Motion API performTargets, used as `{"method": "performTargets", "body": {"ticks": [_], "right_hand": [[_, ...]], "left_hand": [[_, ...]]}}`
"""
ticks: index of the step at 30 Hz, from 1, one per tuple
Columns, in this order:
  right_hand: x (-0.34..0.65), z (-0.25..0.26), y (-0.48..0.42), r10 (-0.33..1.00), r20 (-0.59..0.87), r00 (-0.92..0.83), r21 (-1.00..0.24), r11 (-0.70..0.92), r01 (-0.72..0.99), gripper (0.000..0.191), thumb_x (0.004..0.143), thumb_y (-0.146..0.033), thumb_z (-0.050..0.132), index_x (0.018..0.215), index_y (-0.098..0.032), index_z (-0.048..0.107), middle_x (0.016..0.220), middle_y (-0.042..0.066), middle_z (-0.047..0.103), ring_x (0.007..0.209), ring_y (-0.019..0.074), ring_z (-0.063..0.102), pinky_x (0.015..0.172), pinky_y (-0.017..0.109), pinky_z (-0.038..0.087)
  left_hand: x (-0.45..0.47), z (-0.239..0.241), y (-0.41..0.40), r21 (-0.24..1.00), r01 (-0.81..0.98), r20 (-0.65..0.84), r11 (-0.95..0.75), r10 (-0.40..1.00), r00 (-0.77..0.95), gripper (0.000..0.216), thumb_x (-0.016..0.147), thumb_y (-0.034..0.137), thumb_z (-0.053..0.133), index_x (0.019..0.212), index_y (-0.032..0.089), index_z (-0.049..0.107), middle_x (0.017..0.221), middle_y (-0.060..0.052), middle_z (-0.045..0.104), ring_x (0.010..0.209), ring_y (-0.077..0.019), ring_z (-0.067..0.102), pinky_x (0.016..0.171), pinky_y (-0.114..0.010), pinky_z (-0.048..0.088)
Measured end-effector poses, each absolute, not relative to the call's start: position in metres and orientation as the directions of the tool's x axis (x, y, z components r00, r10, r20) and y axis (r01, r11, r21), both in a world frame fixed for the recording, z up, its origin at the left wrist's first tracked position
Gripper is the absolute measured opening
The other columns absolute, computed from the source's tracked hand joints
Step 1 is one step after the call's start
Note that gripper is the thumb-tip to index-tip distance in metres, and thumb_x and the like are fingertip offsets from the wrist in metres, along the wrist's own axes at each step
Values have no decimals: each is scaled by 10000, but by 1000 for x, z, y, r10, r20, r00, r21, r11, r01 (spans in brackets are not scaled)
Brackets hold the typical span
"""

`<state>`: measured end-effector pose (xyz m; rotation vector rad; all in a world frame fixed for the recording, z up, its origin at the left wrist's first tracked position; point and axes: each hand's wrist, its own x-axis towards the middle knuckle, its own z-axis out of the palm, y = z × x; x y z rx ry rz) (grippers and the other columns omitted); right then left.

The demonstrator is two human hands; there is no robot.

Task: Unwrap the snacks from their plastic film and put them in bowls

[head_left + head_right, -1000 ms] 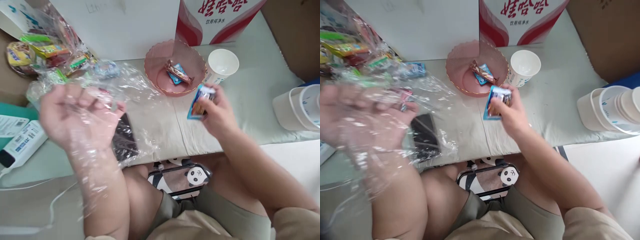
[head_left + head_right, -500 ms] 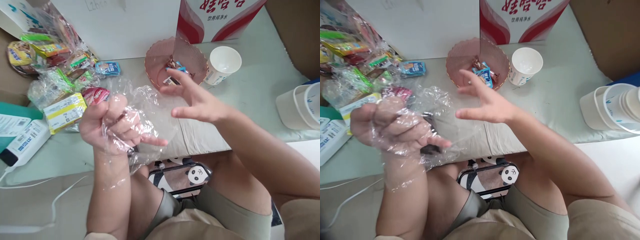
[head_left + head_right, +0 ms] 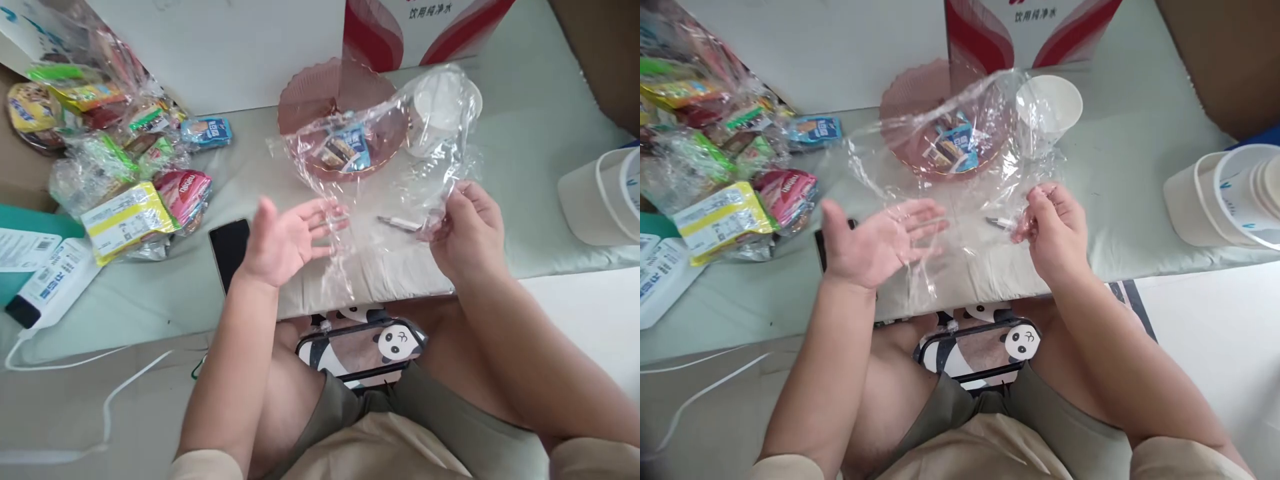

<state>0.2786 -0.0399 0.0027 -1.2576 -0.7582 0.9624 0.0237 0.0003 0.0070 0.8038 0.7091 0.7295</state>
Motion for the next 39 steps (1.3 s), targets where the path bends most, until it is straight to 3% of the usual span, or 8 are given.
{"method": "performTargets", "body": {"ticks": [4, 9, 15, 22, 25, 28, 33, 39], "right_hand": [[287, -5, -40, 897, 16, 442, -995, 57, -79, 308, 849, -431, 811, 799, -245, 571, 482, -100, 505, 372, 86, 497, 408, 221, 474], [298, -7, -44, 919, 13, 394, -1000, 18, -10, 295, 922, -486, 739, 809, -238, 627, 405, -84, 503, 311, 101, 452, 366, 234, 426], [312, -8, -45, 870, 75, 487, -997, 66, 36, 286, 959, -504, 696, 863, -234, 700, 372, -85, 450, 277, 100, 381, 323, 249, 337], [319, -11, -46, 860, 103, 500, -995, 93, 45, 272, 951, -505, 710, 873, -245, 721, 386, -83, 452, 284, 99, 365, 337, 264, 315], [319, -11, -47, 867, 108, 487, -994, 80, 77, 296, 951, -528, 704, 860, -246, 716, 387, -84, 446, 286, 101, 366, 344, 266, 310], [319, -9, -49, 876, 120, 468, -988, 57, 146, 325, 943, -553, 704, 847, -243, 713, 401, -72, 483, 292, 109, 385, 344, 270, 302], [320, -9, -50, 869, 153, 471, -983, 85, 162, 305, 960, -533, 687, 849, -251, 713, 398, -75, 481, 290, 115, 391, 346, 271, 302], [322, -2, -47, 860, 87, 503, -996, 64, 63, 286, 913, -497, 741, 828, -230, 689, 387, -89, 451, 285, 94, 352, 347, 259, 300]], "left_hand": [[45, 6, -11, 899, -162, -253, 406, 785, 566, 771, 642, 676, 900, 1224, 194, 754, 1453, -192, 680, 1344, -414, 647, 972, -459, 613], [55, 12, 2, 958, -134, -227, 252, 958, 174, 390, 860, 562, 745, 828, 173, 755, 837, -84, 796, 781, -206, 783, 676, -278, 606], [39, 5, 18, 988, -113, -112, 107, 993, -43, 414, 794, 586, 780, 694, 203, 661, 384, 49, 502, 261, -88, 364, 278, -232, 199], [23, -3, 22, 999, 28, -31, 32, 999, -36, 350, 812, 482, 762, 611, 209, 676, 328, 50, 425, 252, -77, 295, 308, -245, 151], [24, -5, 23, 999, 13, 33, -32, 998, -52, 364, 785, 494, 816, 613, 202, 686, 440, 34, 490, 385, -77, 429, 404, -212, 364], [26, -4, 23, 994, 8, -105, 105, 994, -24, 370, 800, 486, 841, 659, 200, 653, 622, -7, 606, 519, -105, 557, 494, -230, 500], [26, -1, 19, 961, 186, -217, 205, 975, 49, 423, 914, 614, 705, 773, 232, 591, 421, 53, 439, 324, -104, 345, 300, -221, 223], [11, 10, 17, 934, 287, -298, 211, 905, 303, 617, 676, 788, 815, 823, 239, 576, 403, 85, 425, 311, -92, 312, 302, -216, 212]]}}
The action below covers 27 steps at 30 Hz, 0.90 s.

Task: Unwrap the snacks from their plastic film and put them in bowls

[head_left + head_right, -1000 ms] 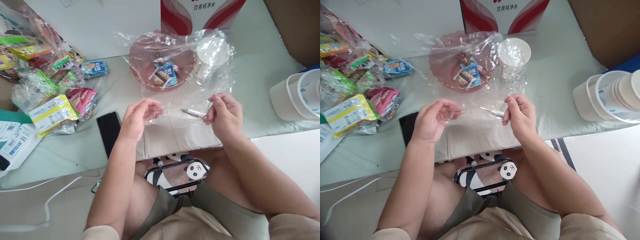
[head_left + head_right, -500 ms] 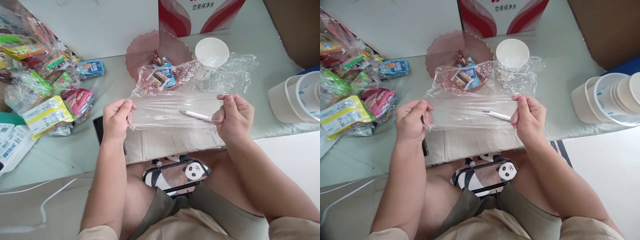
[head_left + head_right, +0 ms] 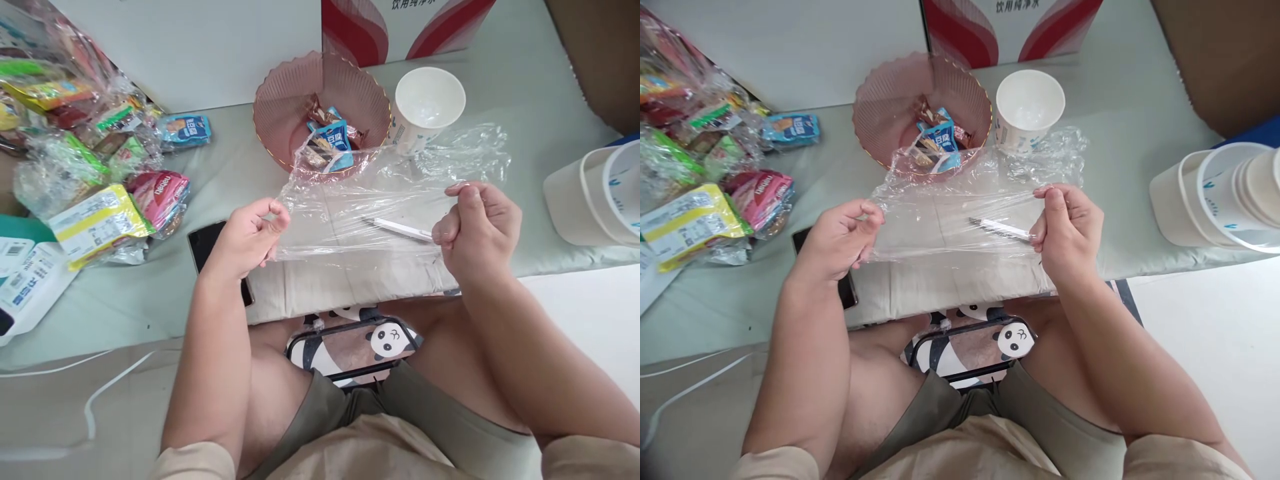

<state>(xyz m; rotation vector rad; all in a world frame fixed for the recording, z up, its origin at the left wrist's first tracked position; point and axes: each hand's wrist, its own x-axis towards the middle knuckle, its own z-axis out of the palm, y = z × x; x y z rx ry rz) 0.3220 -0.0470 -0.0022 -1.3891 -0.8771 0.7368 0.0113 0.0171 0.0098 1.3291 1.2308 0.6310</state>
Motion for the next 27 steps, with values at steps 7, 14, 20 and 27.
{"method": "performTargets", "body": {"ticks": [7, 14, 20, 27], "right_hand": [[323, 2, -44, 830, 68, 554, -995, 96, -22, 278, 844, -441, 803, 784, -209, 663, 364, -82, 436, 267, 78, 304, 323, 260, 252], [321, 0, -44, 834, 67, 548, -995, 94, -22, 234, 885, -397, 770, 795, -213, 657, 376, -79, 442, 280, 82, 325, 335, 255, 268], [317, 0, -44, 842, 56, 536, -997, 77, -16, 248, 909, -410, 750, 806, -222, 625, 379, -84, 420, 285, 79, 324, 357, 261, 292], [319, 0, -40, 823, 82, 563, -992, 119, -29, 327, 814, -488, 816, 782, -228, 620, 346, -74, 420, 248, 88, 288, 302, 269, 208]], "left_hand": [[-2, 18, 18, 878, 440, -435, 190, 701, 566, 315, 612, 362, 933, 773, 204, 713, 501, 68, 487, 448, -73, 382, 444, -187, 300], [-8, 21, 17, 899, 417, -384, 137, 703, 599, 268, 676, 430, 882, 660, 208, 733, 619, -5, 619, 541, -113, 532, 486, -193, 427], [8, 19, 8, 870, 139, -481, 472, 755, 445, 575, 689, 614, 869, 1042, 190, 708, 819, -97, 761, 751, -236, 763, 550, -247, 563], [10, 21, 5, 876, 276, -482, 395, 705, 521, 743, 697, 189, 858, 1373, 221, 551, 631, 23, 725, 514, -152, 686, 542, -222, 551]]}}
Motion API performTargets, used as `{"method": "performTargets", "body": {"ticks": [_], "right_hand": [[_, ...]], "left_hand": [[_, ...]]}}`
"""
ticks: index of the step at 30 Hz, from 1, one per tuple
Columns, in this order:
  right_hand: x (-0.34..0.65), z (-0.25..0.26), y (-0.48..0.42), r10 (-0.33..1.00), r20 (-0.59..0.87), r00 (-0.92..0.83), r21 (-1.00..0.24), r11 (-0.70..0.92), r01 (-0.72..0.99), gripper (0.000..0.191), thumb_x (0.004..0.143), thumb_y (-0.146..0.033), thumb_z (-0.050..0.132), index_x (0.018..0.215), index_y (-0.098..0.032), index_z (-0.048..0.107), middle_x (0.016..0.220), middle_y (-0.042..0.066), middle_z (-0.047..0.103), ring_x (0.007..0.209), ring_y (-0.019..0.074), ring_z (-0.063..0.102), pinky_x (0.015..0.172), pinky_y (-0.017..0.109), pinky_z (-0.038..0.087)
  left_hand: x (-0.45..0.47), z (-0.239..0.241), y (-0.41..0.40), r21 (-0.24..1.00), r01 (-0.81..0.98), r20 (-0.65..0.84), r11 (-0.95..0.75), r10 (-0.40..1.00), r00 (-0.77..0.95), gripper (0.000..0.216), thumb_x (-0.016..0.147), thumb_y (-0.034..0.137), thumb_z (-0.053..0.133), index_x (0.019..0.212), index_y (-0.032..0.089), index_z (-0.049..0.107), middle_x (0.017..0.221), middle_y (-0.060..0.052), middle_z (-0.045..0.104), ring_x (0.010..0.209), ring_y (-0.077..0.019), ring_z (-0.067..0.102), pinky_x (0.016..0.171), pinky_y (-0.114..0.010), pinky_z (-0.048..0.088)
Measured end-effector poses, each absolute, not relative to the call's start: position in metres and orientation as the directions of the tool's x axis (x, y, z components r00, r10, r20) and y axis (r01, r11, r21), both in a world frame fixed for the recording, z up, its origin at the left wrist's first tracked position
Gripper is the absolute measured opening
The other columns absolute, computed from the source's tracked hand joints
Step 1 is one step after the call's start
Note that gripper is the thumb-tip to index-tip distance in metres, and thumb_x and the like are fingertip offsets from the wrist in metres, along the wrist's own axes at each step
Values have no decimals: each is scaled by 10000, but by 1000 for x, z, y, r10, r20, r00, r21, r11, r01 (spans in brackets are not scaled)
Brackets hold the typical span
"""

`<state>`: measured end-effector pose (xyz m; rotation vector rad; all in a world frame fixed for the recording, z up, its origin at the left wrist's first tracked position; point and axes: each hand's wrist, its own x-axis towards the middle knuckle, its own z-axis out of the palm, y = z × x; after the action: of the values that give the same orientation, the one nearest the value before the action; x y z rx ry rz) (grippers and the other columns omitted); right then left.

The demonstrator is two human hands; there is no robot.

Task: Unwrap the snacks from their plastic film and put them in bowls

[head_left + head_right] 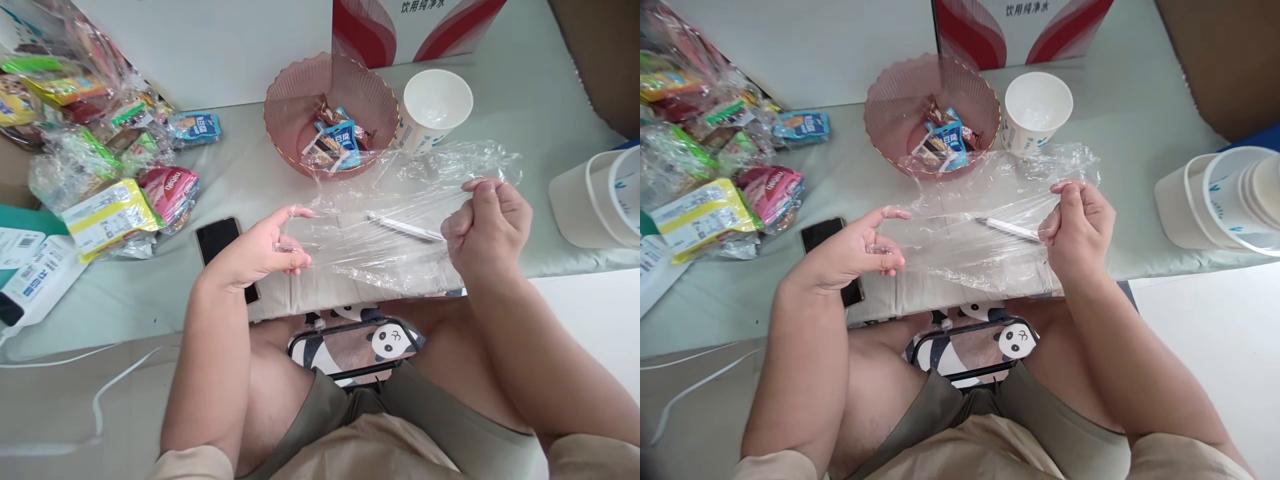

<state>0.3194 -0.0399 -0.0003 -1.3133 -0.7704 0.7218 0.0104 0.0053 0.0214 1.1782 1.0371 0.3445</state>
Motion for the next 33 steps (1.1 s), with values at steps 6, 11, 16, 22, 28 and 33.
{"method": "performTargets", "body": {"ticks": [6, 11, 16, 22, 28, 33], "right_hand": [[323, 1, -38, 800, 100, 592, -983, 173, -68, 317, 809, -466, 821, 790, -229, 611, 342, -89, 396, 246, 87, 285, 288, 255, 197], [324, 3, -38, 807, 27, 590, -983, 128, -130, 367, 730, -511, 861, 772, -237, 619, 338, -118, 347, 255, 69, 210, 284, 251, 197], [327, 0, -38, 853, -9, 521, -976, 106, -191, 392, 744, -520, 868, 787, -252, 585, 331, -130, 302, 254, 72, 189, 292, 249, 186], [320, 1, -42, 917, -16, 398, -988, 48, -149, 424, 752, -590, 857, 784, -250, 606, 341, -109, 404, 247, 87, 255, 297, 259, 248], [322, -3, -40, 923, -41, 384, -994, 2, -110, 448, 777, -639, 817, 842, -249, 604, 352, -127, 410, 257, 76, 229, 313, 241, 247], [324, -3, -41, 934, 5, 358, -984, 68, -164, 503, 756, -590, 821, 1117, -317, 602, 485, -116, 505, 347, 108, 328, 391, 264, 319]], "left_hand": [[-8, 20, 8, 917, 252, -399, 310, 670, 626, 309, 635, 386, 942, 854, 223, 796, 576, -61, 743, 452, -202, 693, 471, -265, 555], [-21, 2, 12, 976, -172, 19, 136, 727, 687, 468, 655, 631, 874, 434, 264, 684, 253, -6, 410, 169, -132, 360, 260, -239, 320], [5, -2, 21, 904, -258, -170, 340, 841, 514, 654, 629, 841, 743, 407, 238, 623, 319, -12, 443, 270, -126, 453, 329, -256, 433], [21, 13, 17, 803, -139, -449, 579, 742, 497, 887, 584, 883, 726, 1079, 148, 775, 988, -201, 819, 854, -339, 811, 642, -394, 657], [7, 35, 1, 960, -47, -247, 274, 919, 308, 645, 676, 336, 972, 1236, 232, 669, 653, -23, 779, 500, -163, 701, 498, -222, 576], [5, 40, 4, 993, -87, 89, -80, 990, 108, 454, 698, 232, 951, 1105, 282, 755, 636, 37, 762, 545, -129, 693, 555, -219, 605]]}}
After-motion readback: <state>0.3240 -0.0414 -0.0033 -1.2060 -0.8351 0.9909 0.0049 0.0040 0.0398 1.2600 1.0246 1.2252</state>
